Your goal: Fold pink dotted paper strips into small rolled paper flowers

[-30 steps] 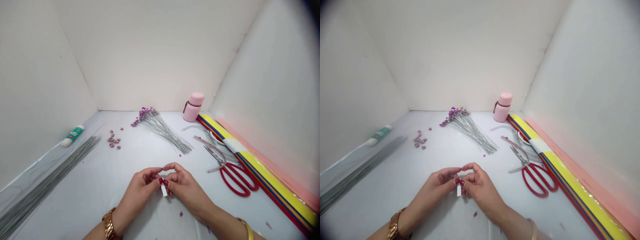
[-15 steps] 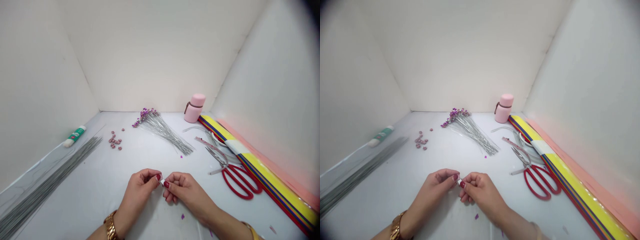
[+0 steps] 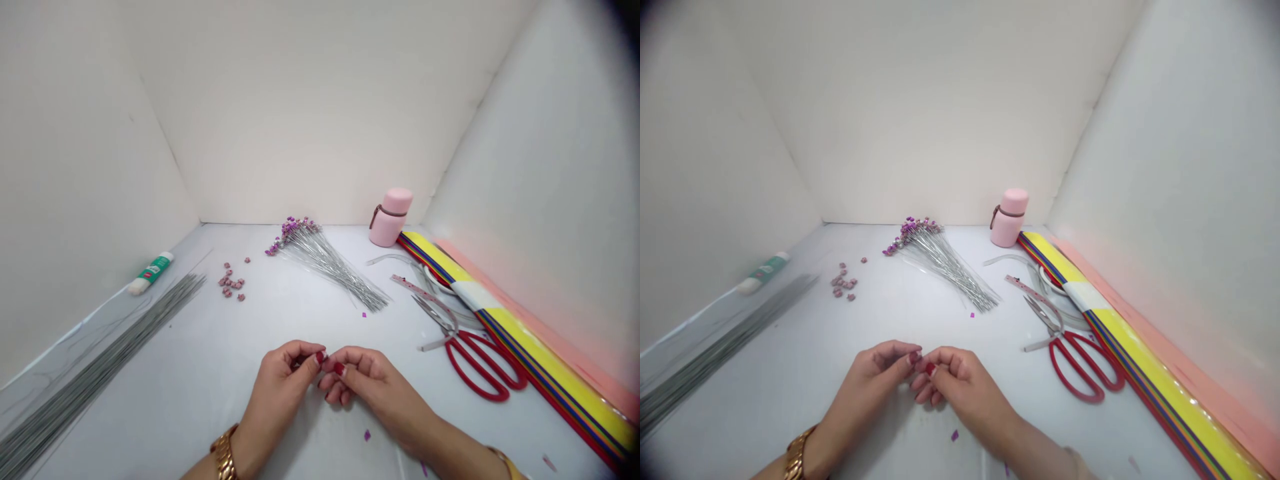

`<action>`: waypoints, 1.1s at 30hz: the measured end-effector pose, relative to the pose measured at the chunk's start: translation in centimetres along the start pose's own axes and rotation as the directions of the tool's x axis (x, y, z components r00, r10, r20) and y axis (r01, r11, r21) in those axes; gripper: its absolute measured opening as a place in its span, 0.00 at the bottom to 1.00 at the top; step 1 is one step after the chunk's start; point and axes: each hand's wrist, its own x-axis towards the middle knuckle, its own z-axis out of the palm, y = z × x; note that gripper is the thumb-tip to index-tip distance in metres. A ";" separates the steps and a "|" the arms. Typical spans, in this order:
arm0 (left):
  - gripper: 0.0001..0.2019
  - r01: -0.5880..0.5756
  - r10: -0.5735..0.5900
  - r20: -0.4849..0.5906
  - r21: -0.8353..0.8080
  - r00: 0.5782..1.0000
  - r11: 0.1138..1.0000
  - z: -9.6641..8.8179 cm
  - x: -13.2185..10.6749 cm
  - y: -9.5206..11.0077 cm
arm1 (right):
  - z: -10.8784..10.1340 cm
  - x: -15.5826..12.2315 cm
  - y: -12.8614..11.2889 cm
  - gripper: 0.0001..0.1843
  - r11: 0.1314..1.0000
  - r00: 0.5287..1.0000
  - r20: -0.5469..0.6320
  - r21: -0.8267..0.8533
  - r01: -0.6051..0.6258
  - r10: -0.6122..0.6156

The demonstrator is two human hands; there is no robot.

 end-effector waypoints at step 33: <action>0.06 0.171 -0.081 0.203 -0.478 0.976 0.862 0.7 -0.5 0.2 | -0.4 0.6 0.2 0.08 0.994 0.994 -0.076 0.061 0.086 -0.081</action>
